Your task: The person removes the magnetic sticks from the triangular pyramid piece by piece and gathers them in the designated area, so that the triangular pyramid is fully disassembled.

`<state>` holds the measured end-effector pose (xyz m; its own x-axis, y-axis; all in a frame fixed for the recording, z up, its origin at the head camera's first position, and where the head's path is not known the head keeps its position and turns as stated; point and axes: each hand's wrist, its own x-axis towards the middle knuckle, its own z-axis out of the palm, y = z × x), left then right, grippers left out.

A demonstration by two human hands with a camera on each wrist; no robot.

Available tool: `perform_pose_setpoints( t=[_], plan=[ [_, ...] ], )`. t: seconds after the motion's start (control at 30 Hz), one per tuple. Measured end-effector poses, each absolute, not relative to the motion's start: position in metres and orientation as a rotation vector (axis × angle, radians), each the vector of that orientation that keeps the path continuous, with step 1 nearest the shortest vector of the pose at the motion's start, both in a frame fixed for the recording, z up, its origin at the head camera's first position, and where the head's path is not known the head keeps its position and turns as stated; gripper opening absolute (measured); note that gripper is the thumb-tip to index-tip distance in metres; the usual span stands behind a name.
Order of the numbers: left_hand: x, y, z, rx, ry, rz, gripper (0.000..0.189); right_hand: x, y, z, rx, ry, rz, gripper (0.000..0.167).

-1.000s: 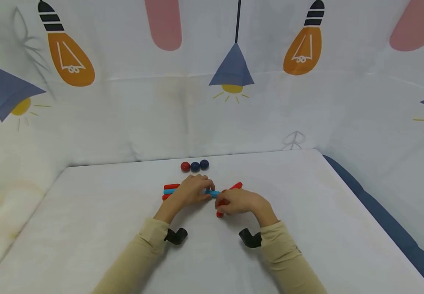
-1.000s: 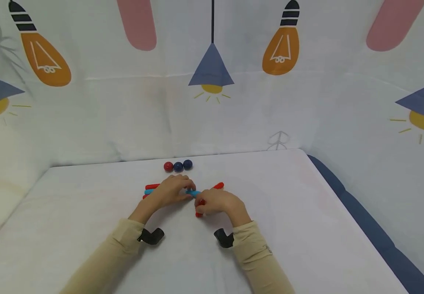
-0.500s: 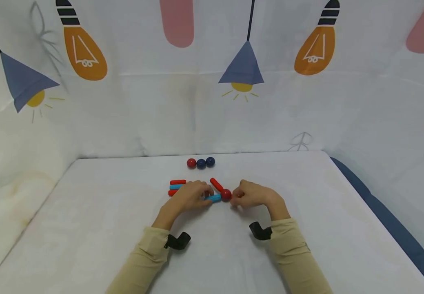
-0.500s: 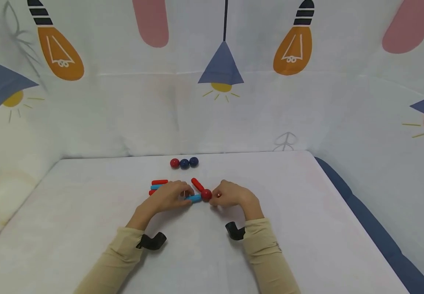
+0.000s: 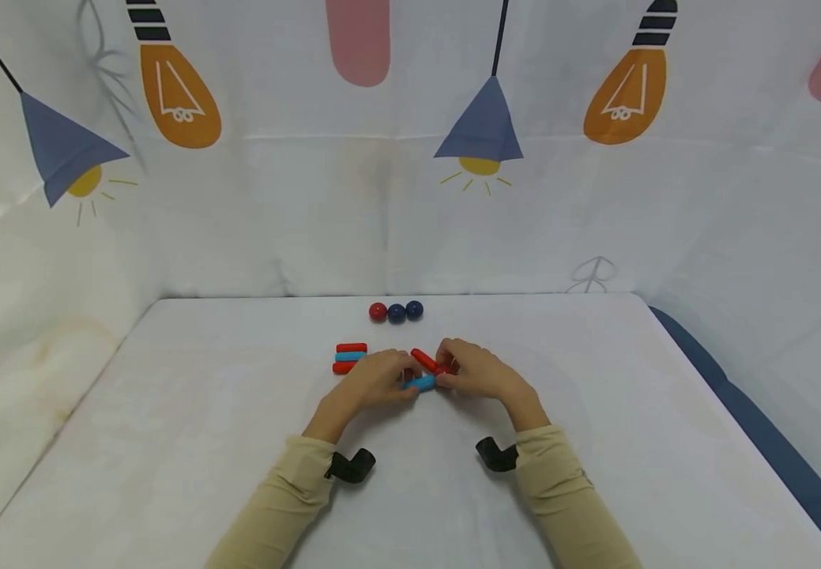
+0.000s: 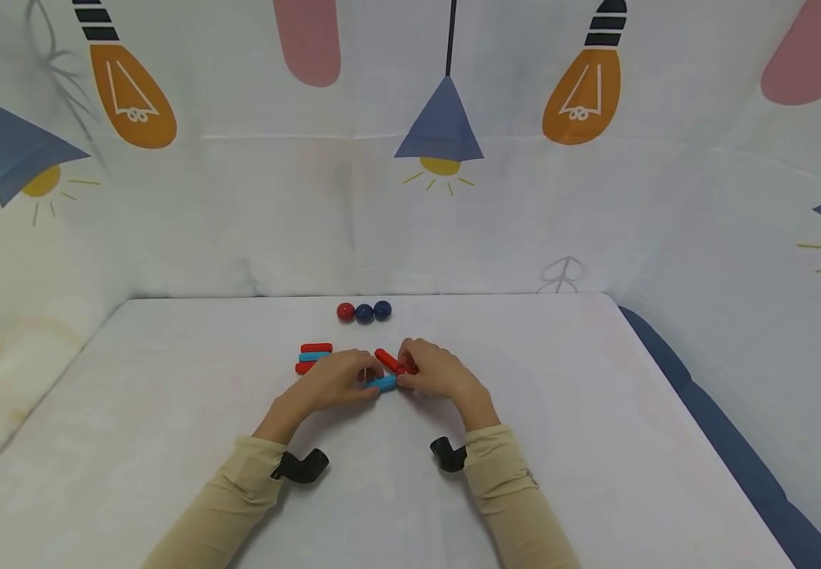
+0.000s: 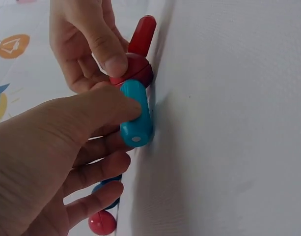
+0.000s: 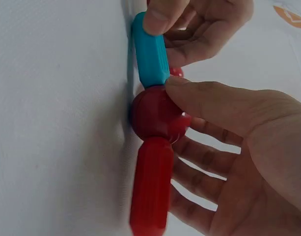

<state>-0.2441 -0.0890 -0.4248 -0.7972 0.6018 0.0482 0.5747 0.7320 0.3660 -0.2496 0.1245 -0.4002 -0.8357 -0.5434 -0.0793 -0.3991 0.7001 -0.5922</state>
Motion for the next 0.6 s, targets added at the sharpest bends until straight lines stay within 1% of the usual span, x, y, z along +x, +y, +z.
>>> perform_pose_setpoints(
  t=[0.27, 0.6],
  plan=[
    [-0.243, -0.103, -0.408, 0.934, 2.726, 0.584, 0.012, -0.25, 0.122, -0.401, -0.685, 2.672, -0.843, 0.016],
    [-0.245, -0.155, -0.392, 0.848, 2.672, 0.729, 0.01, -0.249, 0.123, -0.401, -0.642, 2.605, -0.87, 0.018]
  ],
)
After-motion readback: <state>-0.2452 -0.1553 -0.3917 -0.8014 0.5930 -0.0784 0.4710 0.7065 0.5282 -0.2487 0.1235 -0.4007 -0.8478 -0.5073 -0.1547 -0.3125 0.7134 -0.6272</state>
